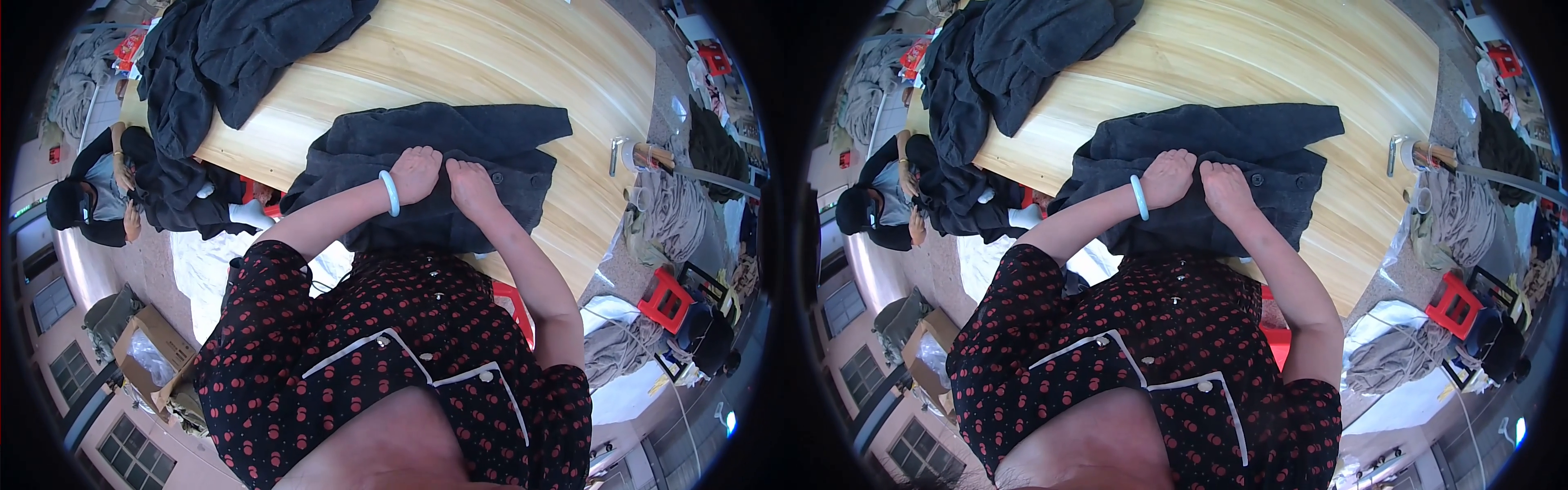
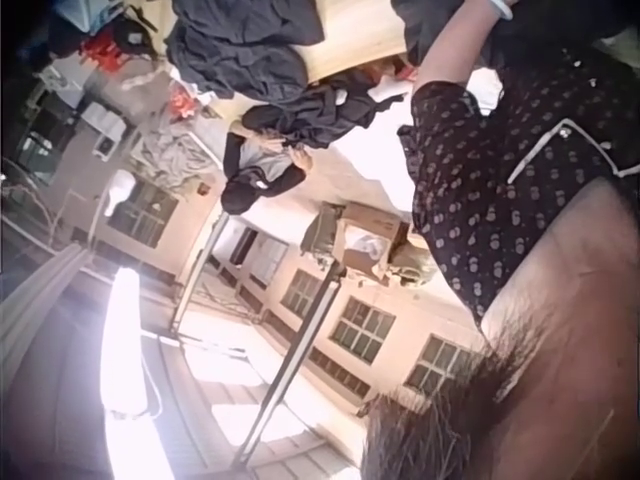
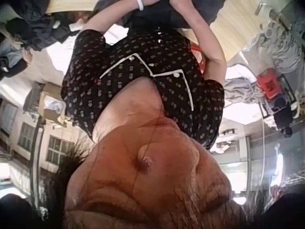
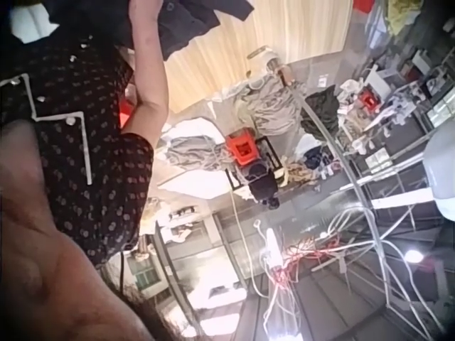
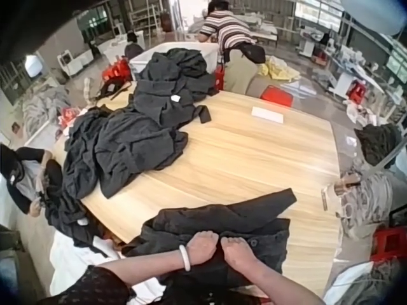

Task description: Folding and inspecting black garments on a workbench in a factory setting.

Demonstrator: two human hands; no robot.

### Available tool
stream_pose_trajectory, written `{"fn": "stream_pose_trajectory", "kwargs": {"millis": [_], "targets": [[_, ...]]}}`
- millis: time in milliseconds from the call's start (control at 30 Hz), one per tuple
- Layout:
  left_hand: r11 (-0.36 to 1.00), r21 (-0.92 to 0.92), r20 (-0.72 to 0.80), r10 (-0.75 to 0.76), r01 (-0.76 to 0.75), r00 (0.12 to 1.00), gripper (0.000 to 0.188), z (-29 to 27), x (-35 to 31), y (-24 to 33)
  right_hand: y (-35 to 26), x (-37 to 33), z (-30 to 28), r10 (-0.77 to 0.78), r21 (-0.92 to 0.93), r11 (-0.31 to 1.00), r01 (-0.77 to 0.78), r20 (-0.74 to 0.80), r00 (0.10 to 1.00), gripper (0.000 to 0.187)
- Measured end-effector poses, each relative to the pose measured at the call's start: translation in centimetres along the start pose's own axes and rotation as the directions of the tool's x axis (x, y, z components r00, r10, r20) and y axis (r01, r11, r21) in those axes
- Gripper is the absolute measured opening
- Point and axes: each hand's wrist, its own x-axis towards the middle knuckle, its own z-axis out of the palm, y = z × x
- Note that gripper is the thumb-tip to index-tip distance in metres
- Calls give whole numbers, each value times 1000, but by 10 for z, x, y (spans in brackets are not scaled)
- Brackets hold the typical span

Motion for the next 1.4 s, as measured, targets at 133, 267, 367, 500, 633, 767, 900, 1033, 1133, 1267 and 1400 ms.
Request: {"fn": "stream_pose_trajectory", "kwargs": {"millis": [133,267,367,500,633,767,900,1033,1133,1267,1400], "targets": [[999,-44,-44,24,-26,999,11,1,-1,-5,5,-2,-2,-3,112,994,4,-4,1000,2],[943,-290,-28,164,-165,986,13,-8,-1,-15,5,0,-14,116,404,908,-108,5,993,12],[873,-456,30,209,-172,978,20,-19,2,-20,3,3,-27,219,540,836,-101,-159,963,20],[819,-549,458,131,164,879,39,-54,11,-29,18,4,-37,91,624,752,-212,220,971,23],[784,-454,553,-126,424,824,44,-41,-12,-99,30,7,-25,140,341,922,-184,150,979,26],[691,-533,540,-167,489,825,44,-41,-32,-109,4,20,-10,47,139,989,-59,84,995,28],[680,-547,502,-200,488,841,41,-37,-35,-105,-29,37,1,-180,185,964,189,-65,981,33],[768,-497,469,-154,404,870,35,-32,-35,-106,-35,40,18,-128,172,976,133,-43,991,26],[735,-590,332,-157,334,930,33,-17,-39,-114,-37,39,20,-183,142,972,188,-44,982,20],[850,-427,201,-242,307,949,37,-15,-38,-111,-45,18,20,-190,114,974,198,-72,979,16],[944,-290,48,-153,160,987,40,-29,-36,-82,-46,0,24,-185,144,970,196,-90,979,14]]}}
